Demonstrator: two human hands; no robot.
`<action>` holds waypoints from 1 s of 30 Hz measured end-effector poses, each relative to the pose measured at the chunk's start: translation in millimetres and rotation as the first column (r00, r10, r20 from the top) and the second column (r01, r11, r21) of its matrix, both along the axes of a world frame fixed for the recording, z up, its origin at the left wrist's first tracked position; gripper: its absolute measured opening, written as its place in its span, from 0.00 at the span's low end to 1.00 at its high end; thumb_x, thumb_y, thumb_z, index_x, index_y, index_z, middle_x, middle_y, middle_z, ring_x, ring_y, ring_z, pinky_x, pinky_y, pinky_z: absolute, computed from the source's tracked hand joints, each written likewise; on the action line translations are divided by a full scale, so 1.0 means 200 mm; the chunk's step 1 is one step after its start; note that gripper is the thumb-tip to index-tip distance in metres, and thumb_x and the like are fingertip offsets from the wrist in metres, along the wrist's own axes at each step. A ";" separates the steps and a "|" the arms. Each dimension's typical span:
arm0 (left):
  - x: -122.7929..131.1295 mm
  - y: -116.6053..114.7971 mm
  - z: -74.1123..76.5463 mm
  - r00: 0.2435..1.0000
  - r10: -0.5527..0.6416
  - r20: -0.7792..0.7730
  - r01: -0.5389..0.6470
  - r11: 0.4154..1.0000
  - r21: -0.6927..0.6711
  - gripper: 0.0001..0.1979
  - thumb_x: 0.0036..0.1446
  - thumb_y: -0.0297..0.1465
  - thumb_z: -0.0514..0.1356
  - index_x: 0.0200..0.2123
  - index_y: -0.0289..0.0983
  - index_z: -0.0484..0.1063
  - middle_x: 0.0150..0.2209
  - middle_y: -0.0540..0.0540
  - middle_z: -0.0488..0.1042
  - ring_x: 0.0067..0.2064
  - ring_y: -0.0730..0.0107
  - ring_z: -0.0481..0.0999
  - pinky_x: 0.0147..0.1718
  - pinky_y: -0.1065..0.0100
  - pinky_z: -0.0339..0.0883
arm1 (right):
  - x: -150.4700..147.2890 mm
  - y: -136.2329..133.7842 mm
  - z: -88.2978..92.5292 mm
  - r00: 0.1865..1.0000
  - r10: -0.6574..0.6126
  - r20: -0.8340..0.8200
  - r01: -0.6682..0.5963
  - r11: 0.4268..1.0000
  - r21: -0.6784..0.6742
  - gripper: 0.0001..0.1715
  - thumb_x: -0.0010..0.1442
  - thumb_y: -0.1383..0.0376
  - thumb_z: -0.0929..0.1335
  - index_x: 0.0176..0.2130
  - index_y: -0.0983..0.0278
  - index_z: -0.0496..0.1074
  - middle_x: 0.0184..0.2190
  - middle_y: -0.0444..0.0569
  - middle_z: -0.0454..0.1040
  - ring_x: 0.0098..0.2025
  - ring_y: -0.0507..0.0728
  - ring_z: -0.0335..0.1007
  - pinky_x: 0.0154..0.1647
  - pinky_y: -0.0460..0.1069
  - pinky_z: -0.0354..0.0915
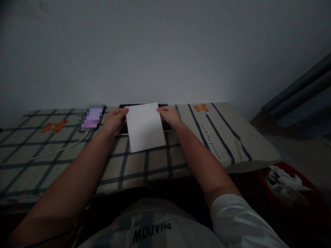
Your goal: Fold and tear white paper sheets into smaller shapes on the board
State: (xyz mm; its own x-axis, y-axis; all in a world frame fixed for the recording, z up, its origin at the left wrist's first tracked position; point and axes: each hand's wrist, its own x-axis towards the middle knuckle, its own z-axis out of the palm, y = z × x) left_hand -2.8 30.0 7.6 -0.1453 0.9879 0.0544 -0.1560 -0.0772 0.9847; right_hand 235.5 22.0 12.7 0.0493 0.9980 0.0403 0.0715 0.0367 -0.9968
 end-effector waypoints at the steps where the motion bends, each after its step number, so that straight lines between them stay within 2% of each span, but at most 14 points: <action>1: 0.00 0.00 0.00 1.000 -0.003 -0.008 0.003 1.000 0.003 0.10 0.48 0.35 0.71 0.28 0.35 0.76 0.30 0.46 0.78 0.31 0.69 0.75 0.31 0.70 0.69 | 0.00 0.00 0.00 1.000 -0.003 0.005 0.003 1.000 0.004 0.11 0.63 0.67 0.70 0.28 0.64 0.74 0.21 0.41 0.67 0.23 0.49 0.60 0.27 0.45 0.62; 4: 0.00 0.00 0.00 1.000 -0.018 0.002 0.018 1.000 -0.012 0.09 0.48 0.33 0.70 0.28 0.35 0.76 0.29 0.47 0.78 0.30 0.71 0.74 0.28 0.72 0.67 | 0.00 0.00 0.00 1.000 0.000 0.017 -0.001 1.000 0.016 0.11 0.63 0.67 0.69 0.27 0.64 0.74 0.20 0.41 0.66 0.23 0.48 0.59 0.27 0.45 0.62; 9: -0.01 0.00 0.00 0.999 -0.022 0.045 0.022 1.000 0.005 0.09 0.50 0.35 0.68 0.31 0.35 0.78 0.30 0.47 0.78 0.30 0.71 0.75 0.28 0.72 0.67 | 0.00 0.01 -0.01 1.000 0.006 0.011 -0.006 1.000 0.001 0.09 0.62 0.68 0.70 0.29 0.63 0.75 0.22 0.42 0.71 0.25 0.49 0.64 0.29 0.46 0.64; 16: -0.01 0.00 0.01 0.997 0.057 0.058 -0.060 0.997 0.049 0.06 0.48 0.32 0.67 0.30 0.36 0.77 0.31 0.47 0.77 0.32 0.69 0.75 0.28 0.71 0.67 | 0.00 0.04 -0.05 0.998 0.054 -0.029 -0.053 0.998 0.019 0.09 0.62 0.69 0.70 0.29 0.63 0.76 0.23 0.42 0.73 0.25 0.49 0.66 0.30 0.46 0.66; 23: -0.01 0.02 0.00 0.995 0.097 0.035 -0.098 0.995 0.025 0.05 0.49 0.31 0.66 0.31 0.36 0.77 0.30 0.48 0.77 0.31 0.70 0.74 0.29 0.71 0.67 | -0.01 0.03 -0.04 0.999 0.052 0.016 -0.052 0.999 0.000 0.09 0.61 0.69 0.71 0.29 0.63 0.76 0.23 0.43 0.74 0.24 0.49 0.66 0.29 0.46 0.67; 25: -0.01 0.03 -0.01 0.997 0.061 0.044 -0.062 0.998 0.015 0.07 0.51 0.32 0.66 0.33 0.35 0.78 0.31 0.48 0.78 0.31 0.70 0.75 0.29 0.71 0.67 | -0.01 0.03 -0.03 1.000 0.028 0.010 -0.028 1.000 0.005 0.07 0.61 0.68 0.71 0.30 0.63 0.76 0.23 0.42 0.74 0.24 0.49 0.66 0.29 0.45 0.66; 28: -0.02 0.02 -0.02 0.997 -0.051 0.054 0.054 0.997 -0.055 0.11 0.55 0.39 0.67 0.33 0.36 0.78 0.32 0.46 0.78 0.31 0.70 0.75 0.28 0.70 0.67 | 0.00 0.03 -0.02 1.000 -0.023 -0.019 0.024 0.999 0.028 0.07 0.61 0.68 0.71 0.30 0.64 0.75 0.23 0.42 0.73 0.24 0.49 0.66 0.28 0.45 0.65; 30: -0.01 0.01 -0.02 0.990 -0.128 0.052 0.133 0.986 -0.099 0.14 0.54 0.42 0.69 0.33 0.36 0.78 0.32 0.45 0.79 0.31 0.68 0.76 0.28 0.69 0.68 | 0.00 0.03 -0.02 0.996 -0.064 -0.058 0.067 0.997 0.042 0.07 0.62 0.68 0.70 0.30 0.64 0.75 0.24 0.43 0.73 0.25 0.49 0.66 0.29 0.46 0.65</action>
State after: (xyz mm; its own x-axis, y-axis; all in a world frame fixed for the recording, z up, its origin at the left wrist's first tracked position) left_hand -5.3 32.5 3.3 -0.0148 0.9986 -0.0515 -0.2028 0.0475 0.9781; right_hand 235.8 27.8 9.5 0.1178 0.9898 0.0797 0.0191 0.0780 -0.9968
